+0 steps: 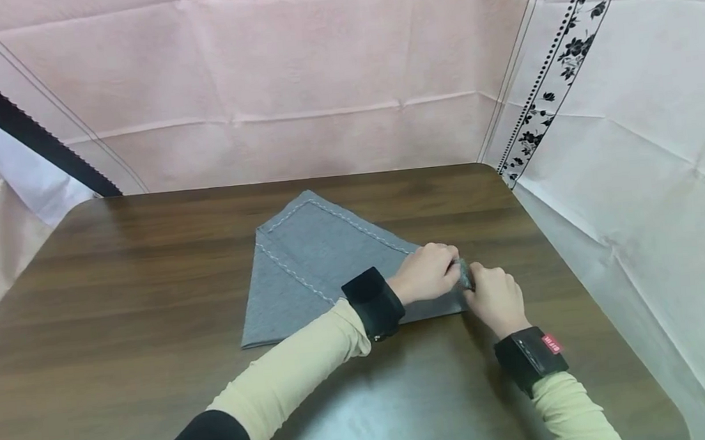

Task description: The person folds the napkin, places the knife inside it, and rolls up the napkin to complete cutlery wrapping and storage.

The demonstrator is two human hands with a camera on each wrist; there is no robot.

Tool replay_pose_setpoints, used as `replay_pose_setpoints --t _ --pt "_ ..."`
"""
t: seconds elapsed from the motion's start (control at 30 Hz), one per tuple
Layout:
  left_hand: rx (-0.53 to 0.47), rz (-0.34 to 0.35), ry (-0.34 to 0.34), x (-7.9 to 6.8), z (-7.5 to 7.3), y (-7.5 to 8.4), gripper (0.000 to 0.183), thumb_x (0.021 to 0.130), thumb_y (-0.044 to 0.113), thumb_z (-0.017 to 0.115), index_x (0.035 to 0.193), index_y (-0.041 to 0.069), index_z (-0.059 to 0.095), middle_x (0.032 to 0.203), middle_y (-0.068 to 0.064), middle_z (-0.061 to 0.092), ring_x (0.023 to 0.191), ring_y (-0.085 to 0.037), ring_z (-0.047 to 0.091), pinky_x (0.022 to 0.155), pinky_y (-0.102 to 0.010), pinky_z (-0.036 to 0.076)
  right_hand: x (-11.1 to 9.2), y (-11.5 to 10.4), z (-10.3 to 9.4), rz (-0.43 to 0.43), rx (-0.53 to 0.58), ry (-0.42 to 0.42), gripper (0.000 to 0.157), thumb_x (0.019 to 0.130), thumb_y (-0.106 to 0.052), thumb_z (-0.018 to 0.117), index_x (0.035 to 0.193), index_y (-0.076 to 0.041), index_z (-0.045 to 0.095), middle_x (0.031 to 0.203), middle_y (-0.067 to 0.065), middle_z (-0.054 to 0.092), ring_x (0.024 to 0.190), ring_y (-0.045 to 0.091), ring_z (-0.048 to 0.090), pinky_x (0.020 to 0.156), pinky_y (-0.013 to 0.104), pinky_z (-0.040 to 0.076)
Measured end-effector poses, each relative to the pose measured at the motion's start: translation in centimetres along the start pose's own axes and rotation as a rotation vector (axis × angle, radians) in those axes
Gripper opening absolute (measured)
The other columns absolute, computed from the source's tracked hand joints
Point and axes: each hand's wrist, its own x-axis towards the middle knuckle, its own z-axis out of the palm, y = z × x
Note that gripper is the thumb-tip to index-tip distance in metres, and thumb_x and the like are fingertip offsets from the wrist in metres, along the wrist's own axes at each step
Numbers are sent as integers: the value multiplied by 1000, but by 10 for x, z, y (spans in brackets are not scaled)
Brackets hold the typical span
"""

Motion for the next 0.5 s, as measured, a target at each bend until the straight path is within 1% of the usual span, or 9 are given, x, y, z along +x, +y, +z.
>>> replay_pose_setpoints --t 0.1,0.23,0.37,0.5 --pt "-39 17 31 -8 -10 -6 15 92 13 46 80 12 56 66 4 45 53 -6 40 47 -15 27 -1 -1 -1 19 10 -37 23 77 -5 66 66 -7 46 55 1 38 49 19 39 44 31 28" --pt "-75 26 59 -20 -23 -13 19 92 12 46 73 12 49 62 3 40 51 -8 35 48 -17 23 -1 -5 -1 0 16 -38 25 76 -4 64 63 -9 42 54 0 36 49 18 38 43 31 27" --pt "-101 26 85 -32 -34 -21 20 91 11 46 71 13 48 61 3 39 51 -7 35 48 -17 23 0 -12 0 -9 25 -62 23 76 -4 63 64 -10 44 55 0 38 49 18 39 42 31 27" --pt "-114 14 107 -44 -46 -28 19 91 10 46 73 12 50 62 2 41 52 -8 36 49 -17 23 2 -20 2 -18 28 -87 22 76 -3 63 65 -9 45 55 0 40 50 18 40 43 31 28"
